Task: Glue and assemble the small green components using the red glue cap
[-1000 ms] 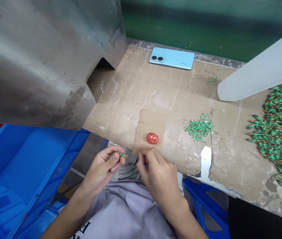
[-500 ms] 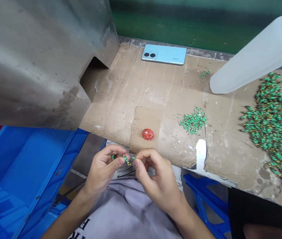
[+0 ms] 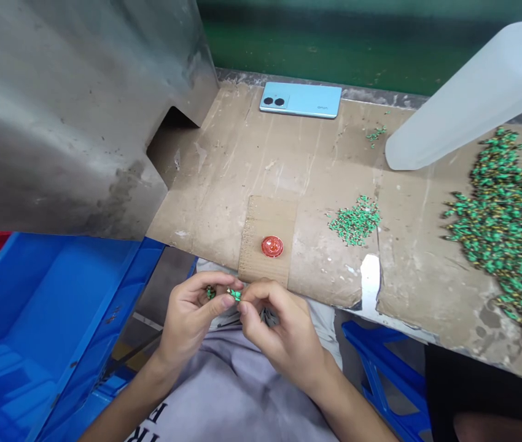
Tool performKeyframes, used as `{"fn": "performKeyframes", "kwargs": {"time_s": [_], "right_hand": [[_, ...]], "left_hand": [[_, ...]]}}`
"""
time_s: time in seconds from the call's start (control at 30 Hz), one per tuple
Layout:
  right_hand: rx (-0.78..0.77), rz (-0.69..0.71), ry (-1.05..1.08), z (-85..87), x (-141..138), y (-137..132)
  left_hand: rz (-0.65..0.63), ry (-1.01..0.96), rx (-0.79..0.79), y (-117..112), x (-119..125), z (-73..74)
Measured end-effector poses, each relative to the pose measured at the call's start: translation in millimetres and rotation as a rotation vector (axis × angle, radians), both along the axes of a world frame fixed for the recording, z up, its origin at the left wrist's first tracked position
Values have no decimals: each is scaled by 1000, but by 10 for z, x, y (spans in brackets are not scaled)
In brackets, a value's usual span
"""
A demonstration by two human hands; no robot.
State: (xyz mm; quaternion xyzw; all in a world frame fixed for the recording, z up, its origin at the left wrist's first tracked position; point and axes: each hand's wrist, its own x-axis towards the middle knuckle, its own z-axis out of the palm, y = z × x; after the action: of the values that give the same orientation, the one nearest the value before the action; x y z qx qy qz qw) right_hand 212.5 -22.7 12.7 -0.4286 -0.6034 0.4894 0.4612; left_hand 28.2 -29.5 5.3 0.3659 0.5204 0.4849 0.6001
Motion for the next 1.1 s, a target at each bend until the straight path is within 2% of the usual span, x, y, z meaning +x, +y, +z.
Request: {"fn": "performKeyframes", "kwargs": {"time_s": [0.17,0.37,0.5,0.6,0.77,0.9,1.1], "right_hand": [[106,15,-46,-21,-23,5],[114,62,-27,-29,3,0],[-48,27,17,8,50,-1],[-195,85,50,43,81,27],[-315,149,127,73,111,65],[-370,167,160,95,119,94],[-344,194,153,87,139,117]], "left_hand": [[0,-46,-17,-34,-4,-46],[4,-77,66,-52,3,-25],[-49,-70,151,-44,-11,8],[-99,0,190,-38,-29,47],[-161,65,238,-21,-58,84],[-207,74,238,-14,-66,77],[-227,49,217,-6,-46,86]]}}
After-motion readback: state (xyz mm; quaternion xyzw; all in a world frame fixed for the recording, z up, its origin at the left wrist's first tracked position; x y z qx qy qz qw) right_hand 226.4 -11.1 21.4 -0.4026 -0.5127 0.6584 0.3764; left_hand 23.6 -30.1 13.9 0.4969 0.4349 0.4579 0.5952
